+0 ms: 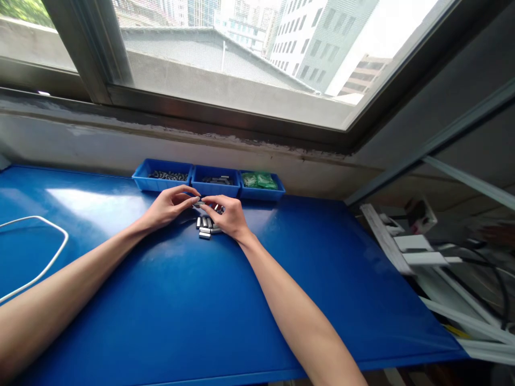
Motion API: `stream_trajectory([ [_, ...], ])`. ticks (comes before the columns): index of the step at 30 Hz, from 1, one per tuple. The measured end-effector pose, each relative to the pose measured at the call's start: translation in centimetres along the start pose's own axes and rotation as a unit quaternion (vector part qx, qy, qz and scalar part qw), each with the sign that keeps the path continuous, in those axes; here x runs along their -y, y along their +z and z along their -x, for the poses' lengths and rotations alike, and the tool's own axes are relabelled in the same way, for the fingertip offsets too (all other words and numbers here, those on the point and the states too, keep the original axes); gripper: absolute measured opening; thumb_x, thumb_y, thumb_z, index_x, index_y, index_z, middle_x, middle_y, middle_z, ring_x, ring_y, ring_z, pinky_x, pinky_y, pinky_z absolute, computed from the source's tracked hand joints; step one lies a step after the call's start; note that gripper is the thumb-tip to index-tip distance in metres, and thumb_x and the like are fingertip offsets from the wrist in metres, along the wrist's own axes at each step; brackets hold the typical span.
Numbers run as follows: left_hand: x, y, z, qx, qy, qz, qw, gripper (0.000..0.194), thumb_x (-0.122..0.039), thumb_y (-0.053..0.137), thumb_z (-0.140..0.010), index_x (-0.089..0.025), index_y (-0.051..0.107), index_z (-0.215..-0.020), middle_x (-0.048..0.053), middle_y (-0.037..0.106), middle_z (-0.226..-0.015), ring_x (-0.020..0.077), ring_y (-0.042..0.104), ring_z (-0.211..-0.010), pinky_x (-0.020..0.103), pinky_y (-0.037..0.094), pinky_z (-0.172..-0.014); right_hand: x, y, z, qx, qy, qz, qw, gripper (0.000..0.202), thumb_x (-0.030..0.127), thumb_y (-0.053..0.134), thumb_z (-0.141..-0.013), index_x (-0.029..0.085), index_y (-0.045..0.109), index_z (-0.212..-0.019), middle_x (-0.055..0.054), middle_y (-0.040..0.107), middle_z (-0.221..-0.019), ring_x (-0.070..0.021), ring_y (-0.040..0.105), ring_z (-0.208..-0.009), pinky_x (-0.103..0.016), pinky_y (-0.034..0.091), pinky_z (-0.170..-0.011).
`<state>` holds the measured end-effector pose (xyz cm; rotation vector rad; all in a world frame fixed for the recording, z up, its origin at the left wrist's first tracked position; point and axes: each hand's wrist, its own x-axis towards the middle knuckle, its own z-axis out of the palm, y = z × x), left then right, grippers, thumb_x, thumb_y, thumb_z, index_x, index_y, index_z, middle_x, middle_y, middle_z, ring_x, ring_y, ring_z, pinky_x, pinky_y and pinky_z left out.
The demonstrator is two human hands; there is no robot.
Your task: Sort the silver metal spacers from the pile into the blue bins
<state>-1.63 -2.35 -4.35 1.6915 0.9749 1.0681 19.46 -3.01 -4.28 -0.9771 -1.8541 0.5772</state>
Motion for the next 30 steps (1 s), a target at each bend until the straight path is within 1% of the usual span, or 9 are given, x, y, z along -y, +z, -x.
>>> stream_trajectory([
  [2,-0.2,0.2,0.1,-0.002,0.005,-0.008,1.000,0.039,-0.051,0.064,-0.093,-0.017,0.066,-0.114,0.005,0.076,-0.090,0.0193,0.071,-0.084,0.027,0.053,-0.077,-0.3,0.0,-0.1,-0.045,0.038,-0.025,0.998,0.023,0.044,0.076,-0.084,0.024,0.080,-0.096,-0.004,0.081,-0.093,-0.0207,0.075,-0.079,-0.034,0.061,-0.075],
  [4,-0.6,0.3,0.2,0.008,0.014,-0.036,0.999,0.035,-0.045,0.062,-0.093,-0.018,0.067,-0.115,0.006,0.076,-0.097,0.0201,0.071,-0.089,0.029,0.054,-0.082,-0.8,-0.1,-0.3,-0.130,0.078,-0.059,0.987,0.028,0.047,0.077,-0.083,0.023,0.079,-0.097,-0.005,0.081,-0.095,-0.0222,0.076,-0.082,-0.036,0.063,-0.080],
  [7,-1.4,0.3,0.6,0.070,0.064,-0.125,0.988,0.023,-0.029,0.063,-0.087,-0.019,0.073,-0.105,0.005,0.074,-0.103,0.0196,0.068,-0.090,0.029,0.053,-0.081,-1.4,-0.3,-0.8,-0.252,0.123,-0.100,0.955,0.036,0.050,0.078,-0.080,0.019,0.076,-0.098,-0.007,0.080,-0.090,-0.0233,0.077,-0.079,-0.038,0.066,-0.079],
  [9,-1.7,0.2,0.7,0.117,0.102,-0.165,0.974,0.025,-0.018,0.060,-0.080,-0.020,0.076,-0.099,0.005,0.072,-0.105,0.0197,0.067,-0.094,0.029,0.052,-0.086,-1.6,-0.4,-1.0,-0.281,0.135,-0.112,0.944,0.038,0.051,0.079,-0.078,0.018,0.075,-0.096,-0.007,0.079,-0.086,-0.0242,0.078,-0.077,-0.038,0.066,-0.077],
  [12,-1.8,0.2,0.9,0.146,0.126,-0.177,0.965,0.031,-0.013,0.058,-0.073,-0.019,0.076,-0.097,0.006,0.071,-0.104,0.0209,0.067,-0.098,0.030,0.052,-0.092,-1.6,-0.3,-1.1,-0.284,0.138,-0.131,0.940,0.038,0.051,0.081,-0.076,0.017,0.074,-0.092,-0.007,0.079,-0.084,-0.0257,0.079,-0.078,-0.039,0.067,-0.078],
  [21,-1.5,0.5,0.9,0.136,0.132,-0.209,0.959,0.027,-0.020,0.066,-0.074,-0.021,0.074,-0.100,0.005,0.072,-0.100,0.0227,0.066,-0.099,0.032,0.052,-0.093,-1.5,-0.1,-0.8,-0.254,0.133,-0.146,0.947,0.033,0.045,0.079,-0.079,0.018,0.072,-0.096,-0.007,0.080,-0.089,-0.0255,0.079,-0.086,-0.040,0.067,-0.085],
  [24,-1.5,0.4,0.9,0.134,0.137,-0.214,0.958,0.027,-0.021,0.067,-0.074,-0.020,0.074,-0.100,0.004,0.071,-0.095,0.0218,0.066,-0.094,0.031,0.051,-0.090,-1.3,-0.2,-0.6,-0.233,0.105,-0.078,0.964,0.022,0.039,0.074,-0.085,0.019,0.073,-0.095,-0.006,0.078,-0.086,-0.0238,0.078,-0.082,-0.038,0.065,-0.081],
  [27,-1.4,0.4,0.9,0.135,0.140,-0.211,0.958,0.027,-0.021,0.068,-0.075,-0.019,0.074,-0.101,0.003,0.071,-0.090,0.0195,0.065,-0.088,0.030,0.051,-0.086,-0.6,-0.3,-0.5,-0.158,0.040,0.038,0.986,0.014,0.031,0.067,-0.088,0.022,0.075,-0.095,-0.005,0.078,-0.090,-0.0218,0.074,-0.081,-0.036,0.062,-0.080],
  [30,-1.1,0.4,0.9,0.131,0.134,-0.199,0.962,0.026,-0.025,0.070,-0.079,-0.018,0.074,-0.103,0.002,0.071,-0.089,0.0172,0.065,-0.083,0.028,0.050,-0.083,-0.2,-0.4,-0.4,-0.109,-0.001,0.085,0.990,0.014,0.023,0.063,-0.087,0.022,0.076,-0.093,-0.004,0.078,-0.092,-0.0204,0.072,-0.081,-0.035,0.059,-0.079],
])
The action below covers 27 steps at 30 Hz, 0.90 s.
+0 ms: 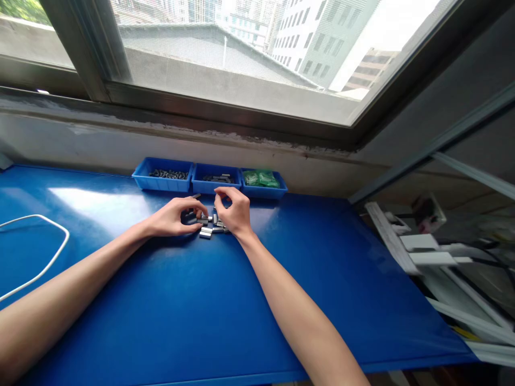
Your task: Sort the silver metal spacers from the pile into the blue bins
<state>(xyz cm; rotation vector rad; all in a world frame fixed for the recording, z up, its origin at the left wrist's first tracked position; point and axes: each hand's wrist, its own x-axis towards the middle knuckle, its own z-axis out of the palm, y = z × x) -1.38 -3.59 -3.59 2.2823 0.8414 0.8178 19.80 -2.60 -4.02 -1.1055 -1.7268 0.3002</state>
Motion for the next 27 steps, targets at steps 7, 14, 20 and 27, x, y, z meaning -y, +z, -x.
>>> stream_trajectory([
  [7,0.2,-0.2,-0.1,-0.027,-0.055,0.111,0.992,0.028,-0.037,0.073,-0.086,-0.016,0.072,-0.105,0.005,0.074,-0.089,0.0170,0.068,-0.081,0.028,0.052,-0.079,-0.2,-0.1,-0.1,0.002,0.062,-0.051,0.997,0.016,0.021,0.062,-0.085,0.022,0.077,-0.092,-0.003,0.079,-0.091,-0.0197,0.073,-0.083,-0.032,0.057,-0.078],
  [14,1.1,-0.8,-0.2,-0.140,-0.142,0.301,0.933,0.035,-0.040,0.084,-0.079,-0.016,0.069,-0.099,0.007,0.077,-0.092,0.0223,0.075,-0.087,0.030,0.057,-0.080,0.3,-0.2,0.1,0.067,0.007,-0.056,0.996,0.017,0.027,0.066,-0.087,0.022,0.076,-0.100,-0.003,0.079,-0.092,-0.0192,0.073,-0.080,-0.032,0.058,-0.079],
  [20,1.2,-0.8,-0.1,-0.159,-0.148,0.302,0.928,0.038,-0.043,0.087,-0.074,-0.014,0.072,-0.093,0.008,0.076,-0.093,0.0225,0.076,-0.085,0.031,0.059,-0.081,0.9,-0.3,0.5,0.110,-0.020,-0.104,0.988,0.020,0.027,0.070,-0.086,0.021,0.075,-0.105,-0.003,0.079,-0.089,-0.0182,0.075,-0.077,-0.032,0.060,-0.077],
  [27,0.9,0.3,-0.3,-0.201,-0.097,0.116,0.968,0.030,-0.044,0.072,-0.089,-0.015,0.073,-0.096,0.008,0.076,-0.096,0.0218,0.074,-0.087,0.031,0.059,-0.080,-0.1,0.3,0.3,0.078,0.060,-0.171,0.980,0.022,0.036,0.079,-0.081,0.023,0.078,-0.098,-0.004,0.081,-0.094,-0.0221,0.078,-0.083,-0.035,0.064,-0.080],
])
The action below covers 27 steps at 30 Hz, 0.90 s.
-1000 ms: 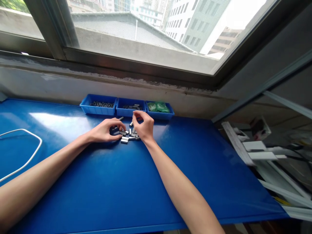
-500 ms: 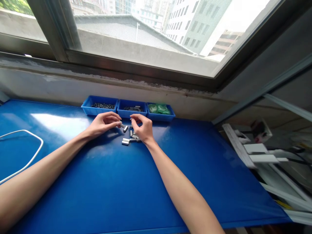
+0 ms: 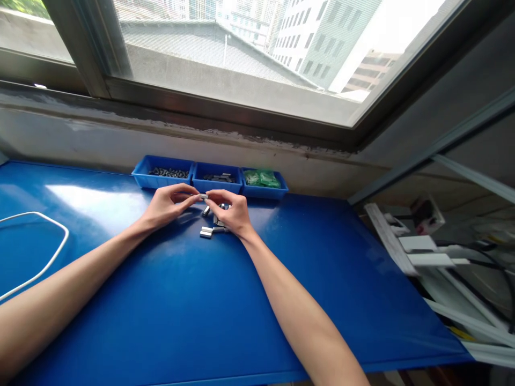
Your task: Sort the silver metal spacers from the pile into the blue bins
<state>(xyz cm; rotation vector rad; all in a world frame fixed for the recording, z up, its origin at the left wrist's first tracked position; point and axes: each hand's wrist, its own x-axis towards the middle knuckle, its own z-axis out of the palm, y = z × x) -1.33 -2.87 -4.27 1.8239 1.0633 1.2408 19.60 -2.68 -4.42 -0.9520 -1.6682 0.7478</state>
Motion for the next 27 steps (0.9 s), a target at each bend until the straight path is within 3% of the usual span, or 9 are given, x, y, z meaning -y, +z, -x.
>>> stream_trajectory([
  [3,0.1,0.7,0.3,-0.070,0.097,-0.191,0.974,0.024,-0.035,0.061,-0.096,-0.017,0.075,-0.096,0.009,0.076,-0.103,0.0221,0.072,-0.094,0.034,0.057,-0.089,-0.8,-0.3,-0.6,-0.107,0.038,-0.056,0.992,0.027,0.040,0.082,-0.078,0.022,0.077,-0.098,-0.005,0.081,-0.094,-0.0236,0.078,-0.085,-0.038,0.065,-0.084],
  [5,0.2,1.0,0.5,-0.070,0.112,-0.278,0.952,0.023,-0.029,0.057,-0.097,-0.018,0.076,-0.100,0.010,0.076,-0.110,0.0249,0.070,-0.104,0.037,0.055,-0.097,-1.2,-0.5,-1.0,-0.160,0.061,-0.100,0.980,0.032,0.041,0.083,-0.076,0.021,0.076,-0.099,-0.006,0.081,-0.092,-0.0251,0.079,-0.087,-0.041,0.066,-0.088],
  [10,0.6,0.8,0.6,-0.023,0.086,-0.359,0.929,0.023,-0.025,0.059,-0.095,-0.017,0.078,-0.106,0.009,0.077,-0.113,0.0292,0.070,-0.107,0.042,0.055,-0.097,-1.4,-0.6,-1.2,-0.165,0.083,-0.145,0.972,0.040,0.039,0.086,-0.073,0.020,0.075,-0.106,-0.008,0.080,-0.105,-0.0275,0.078,-0.100,-0.045,0.063,-0.098],
  [16,0.8,0.6,0.4,0.010,0.079,-0.287,0.955,0.023,-0.025,0.056,-0.097,-0.021,0.076,-0.108,0.007,0.075,-0.109,0.0231,0.072,-0.097,0.034,0.055,-0.089,-1.1,-0.6,-1.0,-0.151,0.072,-0.111,0.980,0.021,0.034,0.078,-0.079,0.019,0.077,-0.094,-0.006,0.080,-0.090,-0.0201,0.076,-0.077,-0.038,0.065,-0.081],
  [20,0.9,0.5,0.2,-0.008,0.078,-0.222,0.972,0.024,-0.031,0.060,-0.097,-0.019,0.074,-0.112,0.007,0.074,-0.099,0.0209,0.071,-0.086,0.033,0.055,-0.083,-0.9,-0.8,-1.0,-0.138,0.080,-0.086,0.984,0.016,0.032,0.073,-0.081,0.019,0.076,-0.091,-0.004,0.078,-0.083,-0.0171,0.072,-0.069,-0.033,0.062,-0.071],
  [27,1.2,0.1,-0.1,-0.004,-0.028,-0.031,0.999,0.029,-0.041,0.070,-0.088,-0.017,0.077,-0.101,0.008,0.079,-0.098,0.0230,0.075,-0.089,0.034,0.059,-0.085,-0.5,-0.6,-0.4,-0.066,0.046,0.000,0.997,0.017,0.032,0.069,-0.085,0.022,0.076,-0.096,-0.004,0.078,-0.087,-0.0199,0.074,-0.079,-0.033,0.061,-0.075],
])
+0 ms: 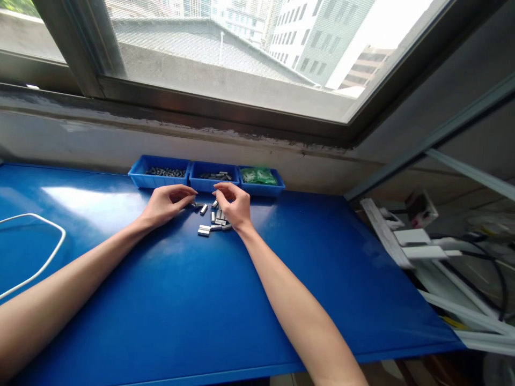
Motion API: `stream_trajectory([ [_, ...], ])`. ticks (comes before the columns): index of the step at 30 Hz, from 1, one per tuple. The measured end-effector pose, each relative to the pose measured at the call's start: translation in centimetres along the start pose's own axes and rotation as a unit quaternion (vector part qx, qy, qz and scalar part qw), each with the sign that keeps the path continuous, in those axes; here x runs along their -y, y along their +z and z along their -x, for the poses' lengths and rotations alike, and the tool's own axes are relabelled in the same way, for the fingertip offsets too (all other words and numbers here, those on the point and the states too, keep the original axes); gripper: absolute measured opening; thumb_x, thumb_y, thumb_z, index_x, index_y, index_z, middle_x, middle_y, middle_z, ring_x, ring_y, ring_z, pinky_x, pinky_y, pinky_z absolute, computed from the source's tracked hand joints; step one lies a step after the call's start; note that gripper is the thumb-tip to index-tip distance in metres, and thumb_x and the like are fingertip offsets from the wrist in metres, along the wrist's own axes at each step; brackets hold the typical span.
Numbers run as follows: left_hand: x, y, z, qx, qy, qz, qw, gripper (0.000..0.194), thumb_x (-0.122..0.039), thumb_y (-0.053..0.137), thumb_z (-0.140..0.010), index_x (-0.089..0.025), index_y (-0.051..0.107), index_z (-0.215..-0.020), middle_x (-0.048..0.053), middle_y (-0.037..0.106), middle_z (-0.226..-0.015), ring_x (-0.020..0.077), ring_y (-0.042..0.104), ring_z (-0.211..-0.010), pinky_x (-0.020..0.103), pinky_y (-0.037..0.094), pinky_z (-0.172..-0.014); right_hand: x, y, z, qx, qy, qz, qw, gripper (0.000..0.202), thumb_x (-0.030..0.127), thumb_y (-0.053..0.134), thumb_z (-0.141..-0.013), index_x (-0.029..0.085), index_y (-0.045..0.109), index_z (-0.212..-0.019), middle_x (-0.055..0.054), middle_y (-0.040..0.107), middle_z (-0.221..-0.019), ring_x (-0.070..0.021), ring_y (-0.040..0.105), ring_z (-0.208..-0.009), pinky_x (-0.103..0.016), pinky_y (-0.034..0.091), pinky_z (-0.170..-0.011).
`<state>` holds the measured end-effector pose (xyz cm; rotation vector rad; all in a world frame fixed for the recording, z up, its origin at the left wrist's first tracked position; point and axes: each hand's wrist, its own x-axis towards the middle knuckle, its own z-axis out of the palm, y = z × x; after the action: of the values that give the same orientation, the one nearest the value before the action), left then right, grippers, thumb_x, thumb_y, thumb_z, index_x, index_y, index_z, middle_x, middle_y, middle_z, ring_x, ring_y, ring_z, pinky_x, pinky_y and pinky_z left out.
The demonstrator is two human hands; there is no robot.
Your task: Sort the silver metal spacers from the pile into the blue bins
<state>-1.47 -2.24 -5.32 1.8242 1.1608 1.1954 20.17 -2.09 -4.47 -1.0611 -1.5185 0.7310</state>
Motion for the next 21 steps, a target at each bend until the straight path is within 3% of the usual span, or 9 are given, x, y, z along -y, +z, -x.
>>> stream_trajectory([
  [2,-0.3,-0.1,0.0,-0.014,-0.003,-0.004,1.000,0.028,-0.040,0.070,-0.087,-0.016,0.077,-0.100,0.008,0.079,-0.097,0.0230,0.075,-0.087,0.034,0.059,-0.084,0.2,0.1,0.2,0.020,-0.018,0.038,0.999,0.016,0.032,0.069,-0.085,0.022,0.076,-0.097,-0.004,0.079,-0.089,-0.0205,0.075,-0.081,-0.033,0.061,-0.077],
  [4,-0.7,0.0,0.2,-0.009,0.035,-0.040,0.999,0.026,-0.038,0.069,-0.088,-0.016,0.078,-0.099,0.009,0.078,-0.097,0.0219,0.074,-0.084,0.033,0.058,-0.081,0.5,0.1,0.3,0.028,-0.026,0.055,0.998,0.016,0.032,0.069,-0.085,0.022,0.076,-0.096,-0.004,0.079,-0.090,-0.0206,0.075,-0.082,-0.033,0.061,-0.078],
  [9,-1.1,0.2,0.5,0.106,0.168,-0.150,0.968,0.027,-0.038,0.064,-0.092,-0.021,0.081,-0.106,0.010,0.076,-0.111,0.0241,0.071,-0.101,0.035,0.055,-0.094,0.7,0.0,0.2,0.017,-0.006,0.032,0.999,0.016,0.032,0.069,-0.085,0.022,0.076,-0.094,-0.004,0.079,-0.089,-0.0205,0.075,-0.080,-0.033,0.061,-0.077],
  [18,-1.0,0.3,0.8,0.100,0.185,-0.169,0.963,0.030,-0.037,0.068,-0.089,-0.021,0.079,-0.111,0.010,0.076,-0.114,0.0248,0.071,-0.104,0.036,0.055,-0.097,0.5,0.1,0.2,0.027,-0.003,0.006,1.000,0.015,0.031,0.069,-0.085,0.023,0.076,-0.095,-0.003,0.079,-0.089,-0.0213,0.076,-0.083,-0.033,0.062,-0.078],
  [21,-1.1,0.3,0.8,0.095,0.162,-0.148,0.971,0.031,-0.037,0.070,-0.088,-0.019,0.078,-0.112,0.010,0.076,-0.109,0.0213,0.072,-0.088,0.034,0.058,-0.087,0.5,0.1,0.2,0.030,0.000,-0.002,1.000,0.015,0.031,0.068,-0.084,0.023,0.076,-0.095,-0.003,0.079,-0.089,-0.0215,0.076,-0.083,-0.034,0.061,-0.078],
])
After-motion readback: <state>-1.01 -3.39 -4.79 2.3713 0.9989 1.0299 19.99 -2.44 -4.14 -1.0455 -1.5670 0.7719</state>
